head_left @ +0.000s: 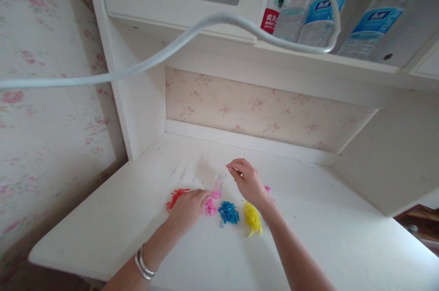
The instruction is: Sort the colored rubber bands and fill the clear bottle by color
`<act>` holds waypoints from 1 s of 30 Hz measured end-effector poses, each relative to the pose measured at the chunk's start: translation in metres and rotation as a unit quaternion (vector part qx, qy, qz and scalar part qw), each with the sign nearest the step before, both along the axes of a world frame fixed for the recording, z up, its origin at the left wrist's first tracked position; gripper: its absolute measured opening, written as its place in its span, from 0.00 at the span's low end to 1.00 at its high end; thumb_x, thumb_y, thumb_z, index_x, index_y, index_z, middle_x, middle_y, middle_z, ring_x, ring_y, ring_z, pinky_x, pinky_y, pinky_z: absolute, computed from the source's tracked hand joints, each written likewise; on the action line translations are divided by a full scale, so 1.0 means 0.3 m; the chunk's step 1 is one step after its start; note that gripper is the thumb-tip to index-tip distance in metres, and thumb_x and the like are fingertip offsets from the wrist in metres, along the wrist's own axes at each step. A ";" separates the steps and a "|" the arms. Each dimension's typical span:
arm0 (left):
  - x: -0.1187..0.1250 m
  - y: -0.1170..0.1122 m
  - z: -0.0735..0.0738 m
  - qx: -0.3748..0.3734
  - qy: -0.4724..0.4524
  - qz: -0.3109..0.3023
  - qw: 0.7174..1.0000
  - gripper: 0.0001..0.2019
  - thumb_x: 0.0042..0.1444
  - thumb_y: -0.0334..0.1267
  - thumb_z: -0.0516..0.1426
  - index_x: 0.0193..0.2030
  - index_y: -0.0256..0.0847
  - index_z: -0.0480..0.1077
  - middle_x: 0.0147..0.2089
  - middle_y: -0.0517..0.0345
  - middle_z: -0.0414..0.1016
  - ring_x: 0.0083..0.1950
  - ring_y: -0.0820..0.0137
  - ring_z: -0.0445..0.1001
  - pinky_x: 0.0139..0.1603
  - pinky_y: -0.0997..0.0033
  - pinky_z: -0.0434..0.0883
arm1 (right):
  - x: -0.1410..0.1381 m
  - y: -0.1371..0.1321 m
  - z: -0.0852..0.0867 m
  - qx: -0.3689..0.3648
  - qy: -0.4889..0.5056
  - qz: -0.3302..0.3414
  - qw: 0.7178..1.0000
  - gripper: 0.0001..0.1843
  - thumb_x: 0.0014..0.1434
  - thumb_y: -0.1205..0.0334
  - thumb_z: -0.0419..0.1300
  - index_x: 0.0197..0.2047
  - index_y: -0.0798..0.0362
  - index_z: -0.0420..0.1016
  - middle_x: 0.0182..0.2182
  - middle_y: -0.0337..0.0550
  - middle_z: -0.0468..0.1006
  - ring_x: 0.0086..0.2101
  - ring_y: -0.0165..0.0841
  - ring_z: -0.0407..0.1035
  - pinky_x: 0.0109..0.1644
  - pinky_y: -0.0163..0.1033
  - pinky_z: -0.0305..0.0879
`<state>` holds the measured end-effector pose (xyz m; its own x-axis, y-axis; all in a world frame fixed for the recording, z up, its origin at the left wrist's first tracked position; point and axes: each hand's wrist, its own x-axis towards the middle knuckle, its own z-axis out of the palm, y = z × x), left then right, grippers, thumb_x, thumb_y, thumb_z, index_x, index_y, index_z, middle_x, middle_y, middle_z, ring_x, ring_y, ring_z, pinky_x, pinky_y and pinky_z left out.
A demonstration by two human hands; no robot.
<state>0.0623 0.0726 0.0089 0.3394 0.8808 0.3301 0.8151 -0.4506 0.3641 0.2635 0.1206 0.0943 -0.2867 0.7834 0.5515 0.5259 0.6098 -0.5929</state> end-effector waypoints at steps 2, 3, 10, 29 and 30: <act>-0.002 0.001 0.000 0.007 0.006 0.007 1.000 0.12 0.64 0.35 0.46 0.44 0.43 0.70 0.38 0.56 0.76 0.40 0.68 0.74 0.41 0.70 0.68 | -0.006 0.009 -0.001 0.010 -0.022 0.006 1.000 0.12 0.61 0.61 0.52 0.38 0.51 0.77 0.40 0.44 0.73 0.39 0.31 0.69 0.42 0.36 0.66; -0.003 0.001 0.002 0.009 0.009 0.015 1.000 0.12 0.64 0.35 0.46 0.44 0.43 0.70 0.38 0.56 0.76 0.40 0.68 0.74 0.40 0.70 0.68 | -0.009 0.012 -0.003 0.008 -0.032 0.011 0.999 0.12 0.61 0.61 0.52 0.37 0.51 0.77 0.40 0.44 0.73 0.39 0.31 0.69 0.43 0.37 0.66; -0.011 -0.001 0.040 0.015 -0.022 0.075 0.997 0.13 0.65 0.37 0.44 0.40 0.43 0.70 0.38 0.58 0.75 0.39 0.70 0.74 0.38 0.72 0.68 | -0.029 0.022 -0.012 -0.029 -0.056 0.009 0.998 0.13 0.61 0.60 0.53 0.38 0.49 0.79 0.40 0.43 0.74 0.34 0.28 0.69 0.36 0.34 0.65; -0.019 0.003 0.070 0.049 -0.215 0.058 0.974 0.11 0.62 0.38 0.48 0.36 0.41 0.71 0.33 0.58 0.74 0.35 0.73 0.72 0.38 0.74 0.67 | -0.051 -0.215 -0.197 -0.029 -0.082 -0.085 0.993 0.13 0.63 0.58 0.50 0.37 0.47 0.77 0.32 0.40 0.74 0.30 0.29 0.68 0.33 0.34 0.60; -0.020 0.005 0.073 0.054 -0.229 0.058 0.970 0.11 0.62 0.38 0.48 0.36 0.41 0.71 0.33 0.58 0.74 0.35 0.73 0.72 0.38 0.75 0.67 | -0.054 -0.232 -0.224 -0.007 -0.111 -0.096 0.989 0.13 0.63 0.59 0.50 0.37 0.47 0.77 0.32 0.41 0.74 0.31 0.30 0.68 0.34 0.34 0.59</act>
<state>0.0563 0.0741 0.0308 0.0370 0.8565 0.5149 0.6266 -0.4212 0.6556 0.2473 0.0511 0.0270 -0.2440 0.8427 0.4799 0.7492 0.4780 -0.4585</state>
